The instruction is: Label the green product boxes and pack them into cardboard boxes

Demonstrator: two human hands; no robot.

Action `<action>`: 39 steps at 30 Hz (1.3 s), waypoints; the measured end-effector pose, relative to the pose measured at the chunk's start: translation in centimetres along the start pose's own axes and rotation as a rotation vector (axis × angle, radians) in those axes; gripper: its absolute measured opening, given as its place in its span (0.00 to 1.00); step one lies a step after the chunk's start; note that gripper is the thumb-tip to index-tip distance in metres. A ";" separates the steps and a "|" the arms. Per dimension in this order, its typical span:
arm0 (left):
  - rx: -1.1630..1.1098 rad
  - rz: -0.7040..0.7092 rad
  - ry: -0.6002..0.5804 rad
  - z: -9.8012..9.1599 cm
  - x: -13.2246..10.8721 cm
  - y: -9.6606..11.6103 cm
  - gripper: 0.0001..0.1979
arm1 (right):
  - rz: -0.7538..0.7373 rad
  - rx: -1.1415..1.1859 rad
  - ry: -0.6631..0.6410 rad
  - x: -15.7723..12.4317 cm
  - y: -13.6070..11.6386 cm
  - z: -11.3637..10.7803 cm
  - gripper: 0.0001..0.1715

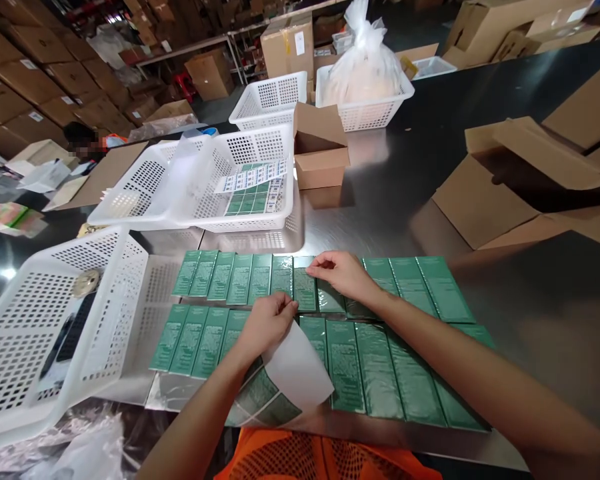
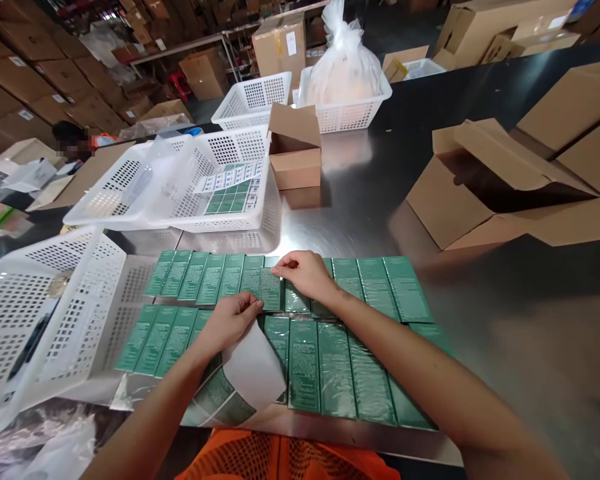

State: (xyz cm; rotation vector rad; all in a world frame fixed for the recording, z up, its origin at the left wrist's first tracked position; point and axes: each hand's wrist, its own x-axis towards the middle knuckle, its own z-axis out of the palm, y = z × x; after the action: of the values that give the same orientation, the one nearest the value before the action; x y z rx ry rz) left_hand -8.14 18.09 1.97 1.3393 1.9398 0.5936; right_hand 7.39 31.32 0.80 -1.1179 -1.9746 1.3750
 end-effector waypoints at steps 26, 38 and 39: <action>0.268 -0.083 -0.026 0.6 0.5 1.2 0.13 | -0.089 -0.294 0.109 -0.1 1.3 1.3 0.05; 0.277 0.009 -0.076 -0.2 -0.6 0.1 0.16 | 0.081 -0.380 0.124 -0.5 -1.0 1.0 0.24; 0.211 -0.003 -0.032 -0.1 -0.4 -0.3 0.17 | 0.090 -0.384 0.129 -0.8 -1.3 0.8 0.24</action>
State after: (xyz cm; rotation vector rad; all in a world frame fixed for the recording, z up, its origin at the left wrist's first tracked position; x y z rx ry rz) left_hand -8.29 17.58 1.98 1.4648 2.0220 0.3706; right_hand 6.78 30.03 1.76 -1.4410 -2.1699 0.9566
